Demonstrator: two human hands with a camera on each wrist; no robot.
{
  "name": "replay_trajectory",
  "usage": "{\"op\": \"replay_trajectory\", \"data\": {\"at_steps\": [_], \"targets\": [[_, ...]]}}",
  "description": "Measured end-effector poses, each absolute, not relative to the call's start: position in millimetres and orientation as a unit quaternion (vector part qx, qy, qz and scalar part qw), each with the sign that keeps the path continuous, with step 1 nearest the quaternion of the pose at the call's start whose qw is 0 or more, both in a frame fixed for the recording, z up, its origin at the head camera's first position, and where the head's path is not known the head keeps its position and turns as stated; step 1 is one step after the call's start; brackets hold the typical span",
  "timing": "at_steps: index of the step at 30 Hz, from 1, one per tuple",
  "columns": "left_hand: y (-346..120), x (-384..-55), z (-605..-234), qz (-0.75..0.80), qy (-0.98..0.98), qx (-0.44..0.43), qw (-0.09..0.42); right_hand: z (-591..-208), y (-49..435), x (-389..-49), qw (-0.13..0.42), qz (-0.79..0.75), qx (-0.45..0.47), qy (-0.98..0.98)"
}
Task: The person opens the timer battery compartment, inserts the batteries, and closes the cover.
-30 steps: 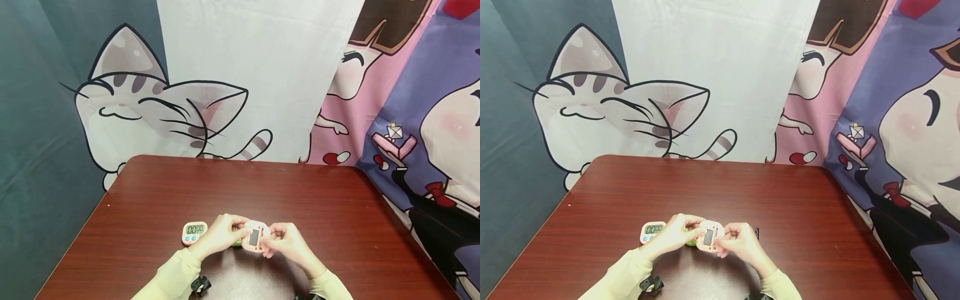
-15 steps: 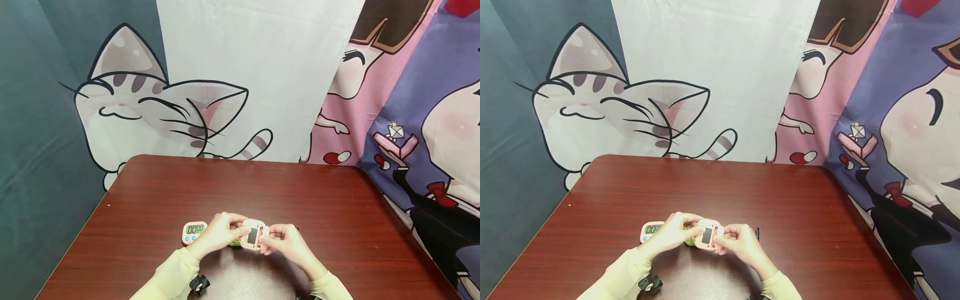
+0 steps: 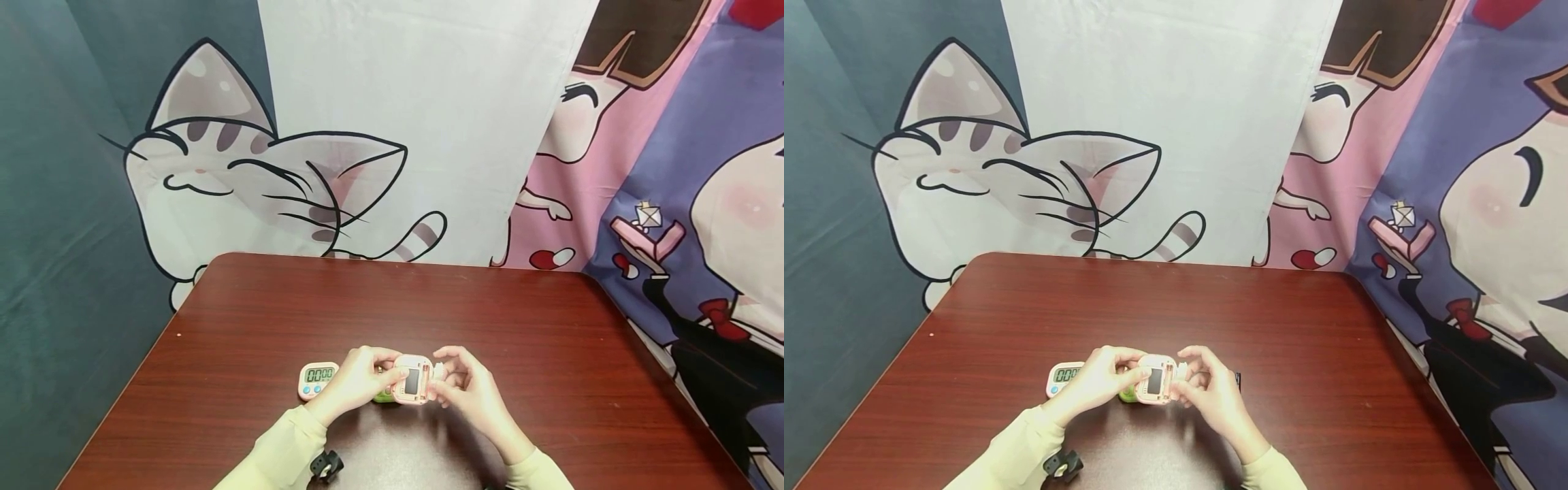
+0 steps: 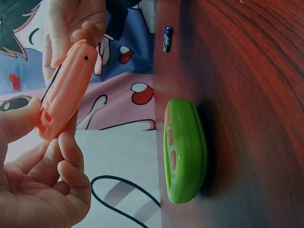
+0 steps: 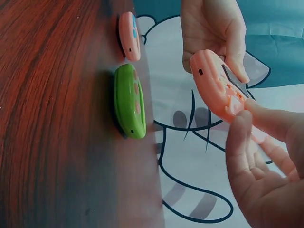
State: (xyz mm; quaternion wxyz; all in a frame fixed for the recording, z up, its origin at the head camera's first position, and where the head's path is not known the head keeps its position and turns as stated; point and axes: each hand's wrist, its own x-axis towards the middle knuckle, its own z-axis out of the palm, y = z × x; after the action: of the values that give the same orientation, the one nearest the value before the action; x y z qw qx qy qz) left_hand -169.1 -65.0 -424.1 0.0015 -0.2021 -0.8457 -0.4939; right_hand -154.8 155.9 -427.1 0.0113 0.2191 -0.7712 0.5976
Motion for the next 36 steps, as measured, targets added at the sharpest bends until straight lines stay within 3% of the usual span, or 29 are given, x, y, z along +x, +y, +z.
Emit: {"op": "replay_trajectory", "data": {"at_steps": [5, 11, 15, 21, 36], "targets": [[-65.9, -168.6, -423.3, -0.493, -0.847, -0.199, 0.008, -427.6, 157.1, -154.5, 0.004, 0.620, 0.216, -0.754], [-65.7, -167.9, -422.8, -0.493, -0.847, -0.199, 0.005, -427.6, 159.1, -153.0, 0.044, 0.616, 0.211, -0.757], [-66.1, -167.9, -423.6, -0.494, -0.847, -0.198, 0.009, -428.6, 161.9, -154.2, 0.041, 0.608, 0.186, -0.771], [-66.7, -167.9, -423.6, -0.495, -0.846, -0.198, 0.009, -430.6, 166.8, -154.9, -0.026, 0.563, 0.150, -0.812], [-66.6, -167.6, -422.8, -0.497, -0.843, -0.206, -0.006, -438.5, 167.6, -147.0, -0.219, 0.532, 0.173, -0.799]]}}
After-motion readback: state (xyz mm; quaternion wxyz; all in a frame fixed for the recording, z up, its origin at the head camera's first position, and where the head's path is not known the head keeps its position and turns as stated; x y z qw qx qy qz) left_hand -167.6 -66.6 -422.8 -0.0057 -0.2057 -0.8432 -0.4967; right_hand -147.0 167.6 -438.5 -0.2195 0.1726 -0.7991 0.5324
